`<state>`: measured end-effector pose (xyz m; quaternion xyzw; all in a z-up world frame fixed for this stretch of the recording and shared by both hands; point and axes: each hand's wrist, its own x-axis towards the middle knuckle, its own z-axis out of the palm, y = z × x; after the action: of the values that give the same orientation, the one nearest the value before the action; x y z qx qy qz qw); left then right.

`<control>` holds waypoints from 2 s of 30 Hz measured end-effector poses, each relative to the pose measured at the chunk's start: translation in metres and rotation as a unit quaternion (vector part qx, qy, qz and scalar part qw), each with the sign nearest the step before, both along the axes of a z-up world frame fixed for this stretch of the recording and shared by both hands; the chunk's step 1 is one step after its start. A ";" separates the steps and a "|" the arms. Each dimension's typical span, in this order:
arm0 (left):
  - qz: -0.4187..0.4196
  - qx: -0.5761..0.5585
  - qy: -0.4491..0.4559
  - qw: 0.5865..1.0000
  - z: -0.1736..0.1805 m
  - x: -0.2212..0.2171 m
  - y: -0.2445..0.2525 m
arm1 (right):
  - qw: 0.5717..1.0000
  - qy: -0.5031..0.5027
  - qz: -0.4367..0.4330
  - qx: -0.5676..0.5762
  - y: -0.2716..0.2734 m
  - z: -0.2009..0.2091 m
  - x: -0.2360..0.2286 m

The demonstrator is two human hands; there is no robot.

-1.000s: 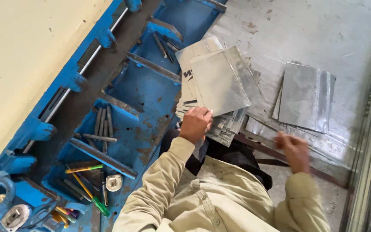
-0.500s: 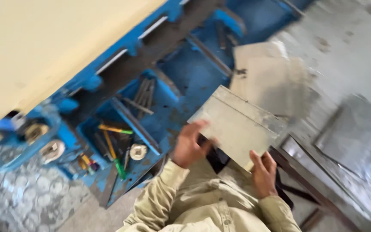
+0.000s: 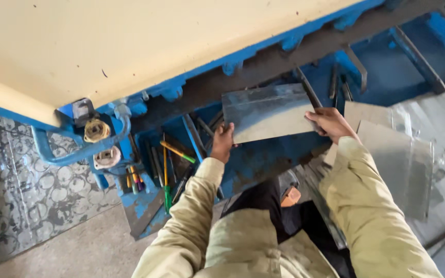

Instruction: The person repeatedly picks up rectangular metal sheets from a stack and places them into a blue manual bending machine. They align each sheet against the machine's backstop and press down on the upper beam to bend the metal. After each bend, the person removes the sheet and places it on a growing pile of finished pieces.

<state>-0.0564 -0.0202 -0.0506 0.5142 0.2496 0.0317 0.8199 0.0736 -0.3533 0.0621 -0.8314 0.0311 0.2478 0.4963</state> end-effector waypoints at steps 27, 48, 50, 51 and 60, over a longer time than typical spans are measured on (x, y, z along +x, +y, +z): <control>0.074 0.099 -0.068 0.990 -0.015 0.087 0.003 | 0.831 -0.488 0.153 -0.221 0.051 -0.045 0.087; 0.123 0.074 -0.063 0.988 0.007 0.095 0.005 | 0.849 -0.509 0.097 -0.103 0.056 -0.036 0.090; 0.129 0.051 -0.048 0.989 0.002 0.098 0.002 | 0.830 -0.533 0.111 -0.120 0.056 -0.038 0.094; 0.133 0.039 -0.041 0.989 0.000 0.099 0.002 | 0.820 -0.545 0.118 -0.128 0.057 -0.040 0.097; 0.117 0.015 -0.001 0.993 0.004 0.097 0.009 | 0.839 -0.512 0.086 -0.161 0.056 -0.049 0.102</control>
<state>0.0405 -0.0109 -0.0470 0.4933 0.3070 0.1316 0.8031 0.1752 -0.2978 0.0127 -0.9072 -0.2598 -0.1803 0.2775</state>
